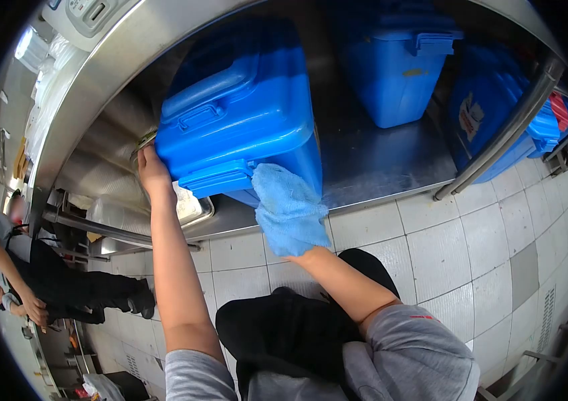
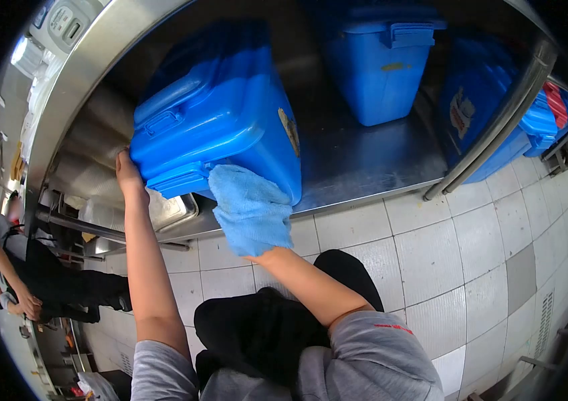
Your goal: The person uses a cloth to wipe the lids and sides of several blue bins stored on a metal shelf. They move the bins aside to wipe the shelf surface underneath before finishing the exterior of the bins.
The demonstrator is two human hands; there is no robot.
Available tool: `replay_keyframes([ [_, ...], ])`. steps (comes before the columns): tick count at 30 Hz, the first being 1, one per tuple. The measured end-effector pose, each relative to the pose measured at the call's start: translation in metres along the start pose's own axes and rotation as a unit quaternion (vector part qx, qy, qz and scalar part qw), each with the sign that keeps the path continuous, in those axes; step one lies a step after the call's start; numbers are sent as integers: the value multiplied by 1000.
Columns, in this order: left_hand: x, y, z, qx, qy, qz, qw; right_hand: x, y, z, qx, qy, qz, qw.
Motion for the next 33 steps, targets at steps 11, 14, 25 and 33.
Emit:
replay_keyframes([
  [11,-1,-2,3,-19,7,3,1000,-6,15,6,14,30,-48,998],
  [14,1,2,2,-20,12,-6,1000,14,69,-34,-96,-17,-99,990],
  [25,10,16,-1,-50,16,-18,998,-59,-70,23,123,-159,125,971],
  [33,13,17,-2,-35,18,-20,999,-59,-100,12,260,-16,351,899],
])
Point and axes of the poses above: each hand's wrist, its own x-axis away from the middle knuckle, its own z-axis out of the back of the hand, y = z × x, the point moved 8 cm from there along -x, towards the middle knuckle, and after that the axes turned 11 degrees about -y, right-handed, at the moved point
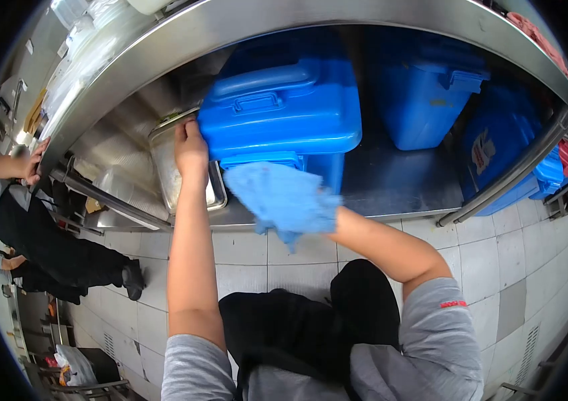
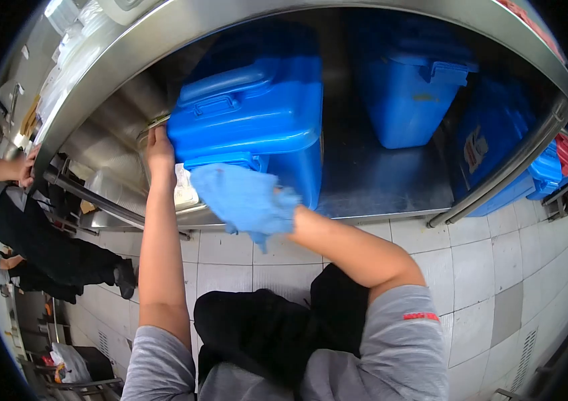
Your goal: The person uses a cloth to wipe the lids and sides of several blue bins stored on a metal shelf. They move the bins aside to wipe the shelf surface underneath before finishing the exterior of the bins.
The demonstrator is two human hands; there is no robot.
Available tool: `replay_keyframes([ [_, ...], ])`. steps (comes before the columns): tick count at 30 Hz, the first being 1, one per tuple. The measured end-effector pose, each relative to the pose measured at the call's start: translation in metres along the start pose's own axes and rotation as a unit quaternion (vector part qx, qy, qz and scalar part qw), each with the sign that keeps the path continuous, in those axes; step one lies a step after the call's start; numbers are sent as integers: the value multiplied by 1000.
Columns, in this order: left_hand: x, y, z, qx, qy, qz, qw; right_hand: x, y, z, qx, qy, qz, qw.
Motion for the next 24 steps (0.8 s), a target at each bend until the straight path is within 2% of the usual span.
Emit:
replay_keyframes([
  [1,-2,-2,0,12,2,-15,1000,13,2,14,74,0,31,997],
  [3,-3,-4,1,-36,10,-18,999,31,10,21,120,-4,45,992],
  [4,-4,-4,2,-60,15,-20,998,37,15,21,91,-10,26,995],
  [6,-6,-8,4,-83,5,1,997,38,21,-3,-12,-107,-31,994],
  [7,-10,-12,3,-81,-2,4,997,27,22,-24,-81,-194,-63,976],
  [9,-14,-15,4,-79,-16,-7,997,-1,8,-38,-102,-188,-49,976],
  [11,-12,-13,3,-45,-33,11,998,-25,-14,-17,-7,-2,40,999],
  [14,0,-8,4,38,-64,25,997,-43,-16,-6,-38,-182,65,980],
  [15,4,-7,4,75,-75,26,994,-36,-11,2,-28,-164,31,986],
  [18,11,5,24,-44,-37,-42,997,-2,23,34,-9,-138,-62,988],
  [20,27,24,22,-78,-41,-62,994,9,49,45,-28,-163,-124,978],
  [22,38,32,14,-77,-48,-79,993,28,80,43,-58,-72,-201,975],
  [24,44,43,9,-126,-43,-103,986,38,86,39,11,-67,-230,971],
])
Point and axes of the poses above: each hand's wrist, its own x-axis away from the middle knuckle, its own z-axis out of the back of the hand, y = z × x, the point moved 8 cm from there along -x, towards the middle knuckle, and after that the axes turned 11 degrees about -y, right-handed, at the moved point
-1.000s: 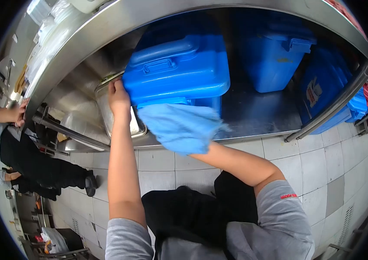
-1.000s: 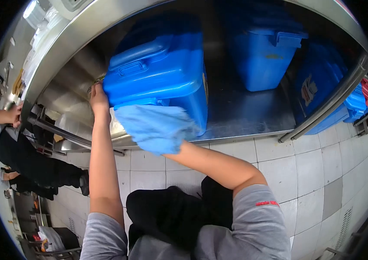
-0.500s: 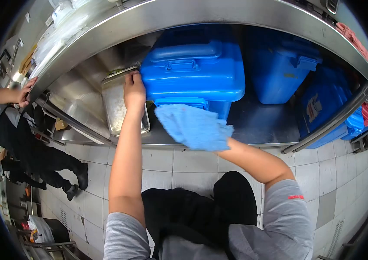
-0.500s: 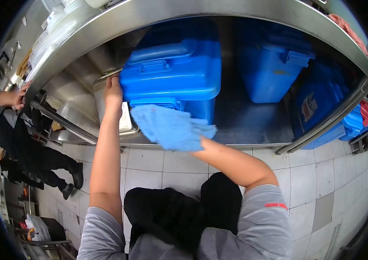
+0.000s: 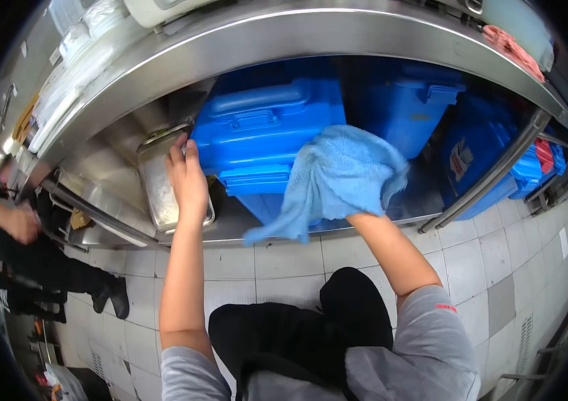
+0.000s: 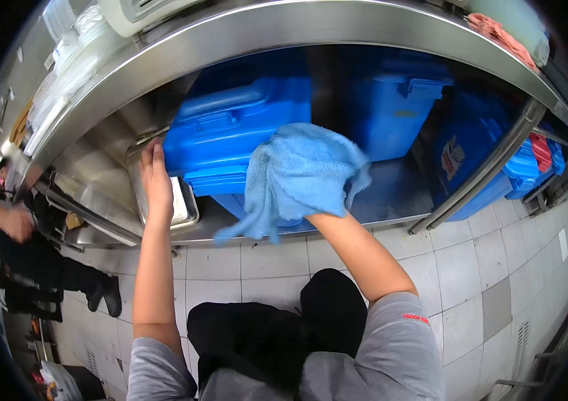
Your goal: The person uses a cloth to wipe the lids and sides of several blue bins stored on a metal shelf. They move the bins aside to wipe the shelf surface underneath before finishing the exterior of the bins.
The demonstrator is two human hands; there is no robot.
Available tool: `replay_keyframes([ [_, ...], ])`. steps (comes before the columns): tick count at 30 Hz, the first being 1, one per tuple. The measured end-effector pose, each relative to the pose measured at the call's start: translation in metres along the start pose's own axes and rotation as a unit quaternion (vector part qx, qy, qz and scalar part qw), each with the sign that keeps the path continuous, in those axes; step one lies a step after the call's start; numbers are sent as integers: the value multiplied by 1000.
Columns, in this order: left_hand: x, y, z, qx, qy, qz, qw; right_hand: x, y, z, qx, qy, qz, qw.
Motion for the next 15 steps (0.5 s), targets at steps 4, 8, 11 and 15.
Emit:
replay_keyframes([
  [4,12,33,-11,-80,18,-72,994,-18,-33,23,76,-88,-28,993],
  [8,36,77,-27,-158,16,-198,967,-20,51,-37,79,-91,-147,982],
  [11,55,101,-46,-178,-7,-267,947,-38,135,-71,-15,-77,-256,964],
  [15,61,115,-76,-250,-16,-306,918,-66,188,-64,-158,6,-301,940],
])
Point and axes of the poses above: each hand's wrist, its own x-axis away from the middle knuckle, its own z-axis out of the back of the hand, y = z × x, the point moved 8 cm from there along -x, towards the middle knuckle, and after that the axes turned 11 degrees about -y, right-handed, at the moved point
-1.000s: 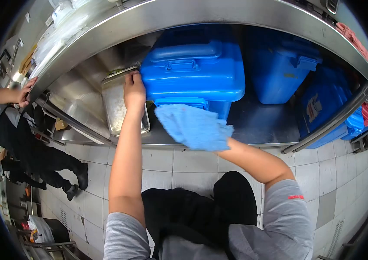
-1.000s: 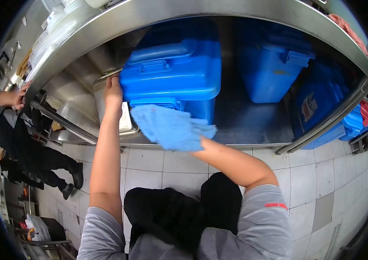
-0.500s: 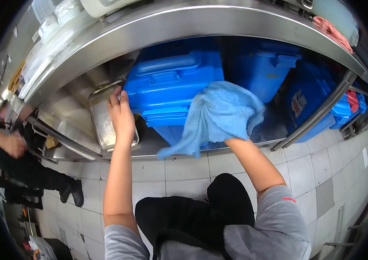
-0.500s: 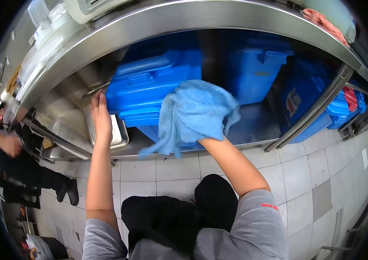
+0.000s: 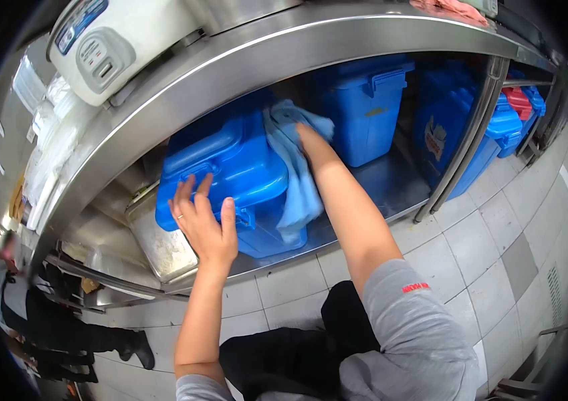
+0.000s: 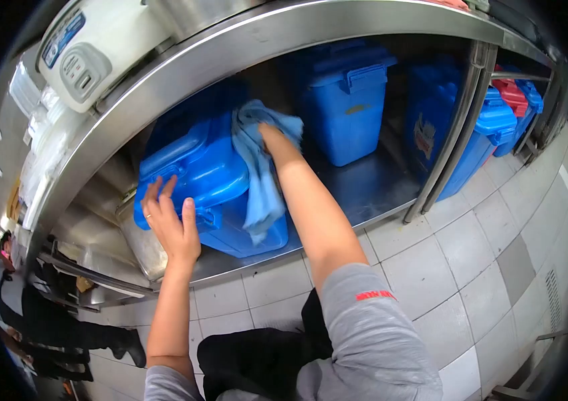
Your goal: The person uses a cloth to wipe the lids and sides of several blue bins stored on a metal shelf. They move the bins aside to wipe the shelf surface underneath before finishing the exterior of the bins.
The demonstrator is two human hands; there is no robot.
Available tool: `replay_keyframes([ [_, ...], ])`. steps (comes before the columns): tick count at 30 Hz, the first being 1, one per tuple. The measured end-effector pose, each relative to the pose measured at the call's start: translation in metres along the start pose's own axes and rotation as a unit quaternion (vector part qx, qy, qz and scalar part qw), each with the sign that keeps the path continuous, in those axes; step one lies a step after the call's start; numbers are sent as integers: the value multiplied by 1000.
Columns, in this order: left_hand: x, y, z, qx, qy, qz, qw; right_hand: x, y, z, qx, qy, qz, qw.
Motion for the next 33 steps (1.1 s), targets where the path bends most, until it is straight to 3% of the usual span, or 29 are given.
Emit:
replay_keyframes([
  [3,2,0,-18,-65,-4,-2,998,-10,2,5,-98,45,14,994],
  [4,4,3,-16,-88,45,-22,995,-2,0,4,-127,67,28,989],
  [9,3,5,-20,-77,76,-31,994,100,-2,-40,-274,164,76,945],
  [16,3,9,-23,-72,73,-48,994,164,108,-147,-485,134,-131,854],
  [22,4,10,-24,-70,69,-37,994,110,22,-96,-476,173,28,862],
  [25,1,11,-25,-71,69,-46,994,74,13,-73,-485,175,65,854],
  [28,5,10,-25,-79,62,-50,994,75,47,-80,-515,163,30,841],
  [33,5,11,-25,-75,72,-46,994,159,117,-139,-596,171,-105,778],
])
Point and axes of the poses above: each hand's wrist, its own x-axis away from the middle knuckle, its own z-axis out of the back of the hand, y = z × x, the point moved 8 cm from there along -x, towards the middle knuckle, and after that the axes turned 11 degrees about -y, right-handed, at the moved point
